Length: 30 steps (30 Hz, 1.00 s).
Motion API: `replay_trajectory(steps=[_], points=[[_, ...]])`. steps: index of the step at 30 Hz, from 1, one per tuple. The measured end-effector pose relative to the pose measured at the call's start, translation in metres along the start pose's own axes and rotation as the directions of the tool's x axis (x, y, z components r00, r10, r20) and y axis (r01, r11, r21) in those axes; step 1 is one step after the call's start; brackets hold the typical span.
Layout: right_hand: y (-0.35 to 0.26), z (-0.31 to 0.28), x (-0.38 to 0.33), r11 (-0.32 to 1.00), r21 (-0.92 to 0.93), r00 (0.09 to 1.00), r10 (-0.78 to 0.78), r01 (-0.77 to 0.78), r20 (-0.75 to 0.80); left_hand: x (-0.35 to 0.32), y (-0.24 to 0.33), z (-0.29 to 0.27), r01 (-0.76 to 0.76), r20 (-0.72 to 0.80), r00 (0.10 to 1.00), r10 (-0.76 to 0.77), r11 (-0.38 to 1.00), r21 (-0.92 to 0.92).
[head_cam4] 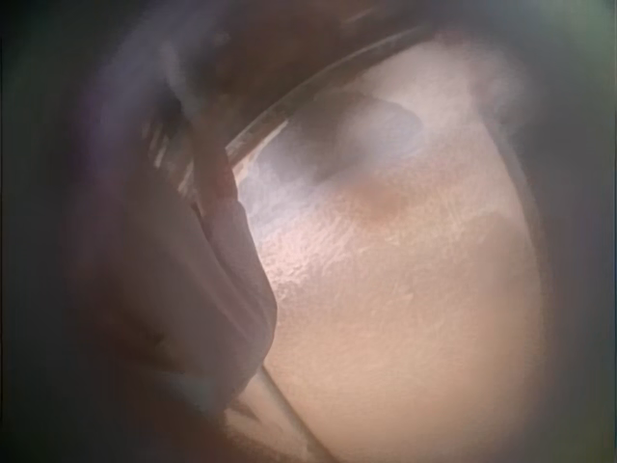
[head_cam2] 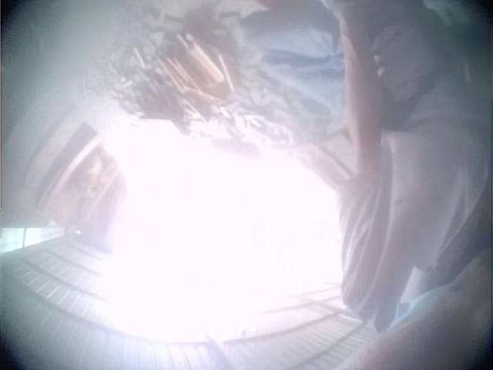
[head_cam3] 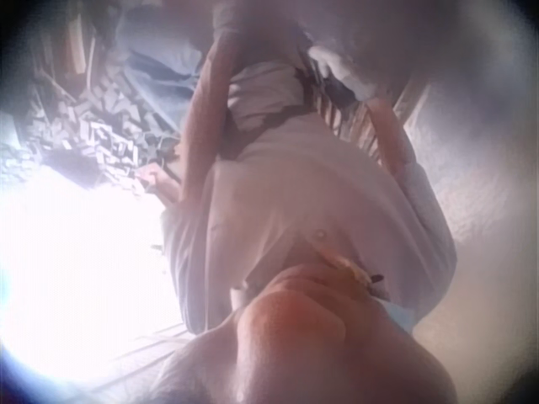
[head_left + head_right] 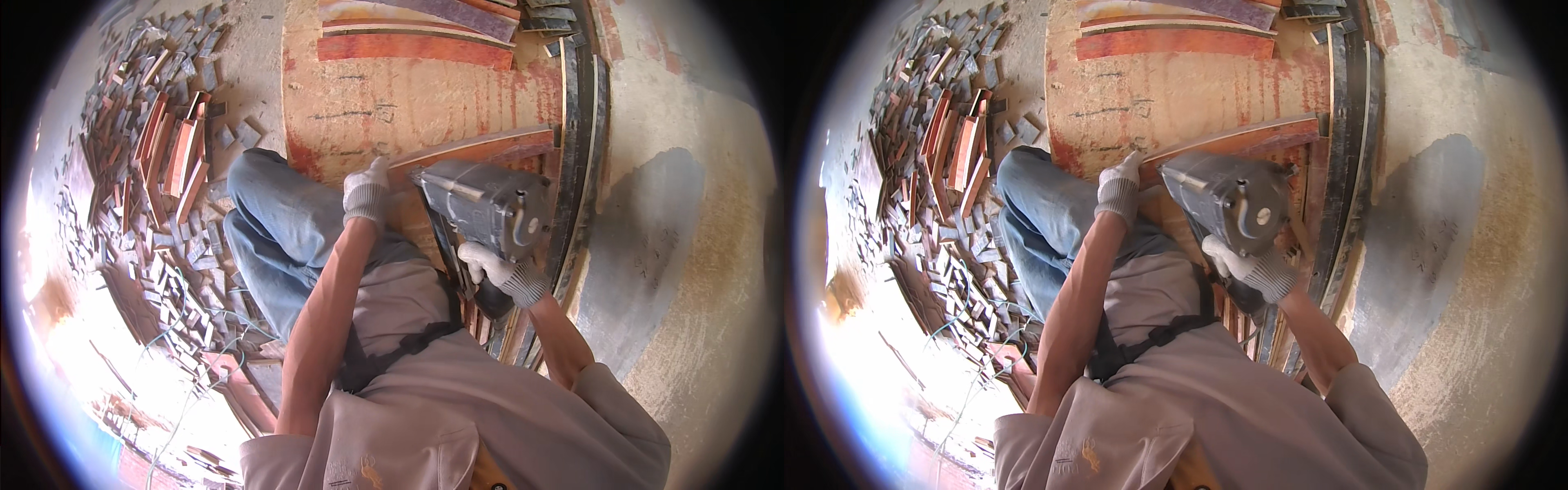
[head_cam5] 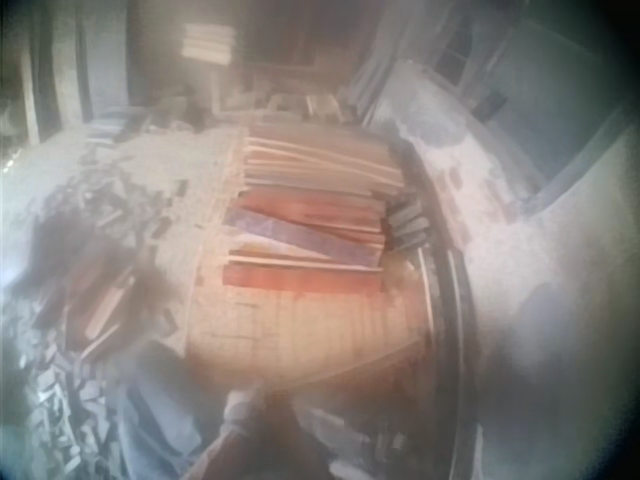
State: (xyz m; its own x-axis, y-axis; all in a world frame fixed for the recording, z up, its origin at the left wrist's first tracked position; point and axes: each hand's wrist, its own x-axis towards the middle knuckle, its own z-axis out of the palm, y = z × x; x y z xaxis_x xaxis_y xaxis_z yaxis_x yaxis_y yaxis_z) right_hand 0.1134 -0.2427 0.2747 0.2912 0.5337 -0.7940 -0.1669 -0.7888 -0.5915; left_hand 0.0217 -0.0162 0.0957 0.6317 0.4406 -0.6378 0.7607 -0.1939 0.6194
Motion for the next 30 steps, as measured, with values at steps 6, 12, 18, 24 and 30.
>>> replay_trajectory(steps=[6, 12, 18, 24, 30], points=[[0.022, 0.010, 0.007, 1.000, -0.024, 0.997, -0.018, 0.017, -0.078, -0.003, 0.000, 0.000, -0.077, -0.164, 0.979, 0.117, 0.969, 0.236], [0.050, 0.029, -0.013, 0.774, -0.525, 0.731, -0.579, 0.354, -0.362, -0.019, -0.032, -0.064, -0.310, -0.367, 0.886, 0.284, 0.951, -0.012], [0.002, 0.063, 0.007, 0.883, -0.469, 0.908, -0.185, -0.014, -0.375, -0.077, -0.129, -0.296, 0.274, -0.646, 0.760, 0.069, 0.868, 0.415], [-0.018, -0.002, 0.037, 0.809, -0.501, 0.928, -0.372, 0.307, -0.031, -0.075, -0.156, -0.305, 0.127, -0.944, 0.292, -0.154, 0.984, -0.121], [-0.088, -0.166, 0.190, 0.383, -0.923, 0.309, -0.875, -0.029, -0.372, 0.018, -0.022, -0.187, -0.262, -0.695, 0.619, 0.366, 0.930, 0.256]])
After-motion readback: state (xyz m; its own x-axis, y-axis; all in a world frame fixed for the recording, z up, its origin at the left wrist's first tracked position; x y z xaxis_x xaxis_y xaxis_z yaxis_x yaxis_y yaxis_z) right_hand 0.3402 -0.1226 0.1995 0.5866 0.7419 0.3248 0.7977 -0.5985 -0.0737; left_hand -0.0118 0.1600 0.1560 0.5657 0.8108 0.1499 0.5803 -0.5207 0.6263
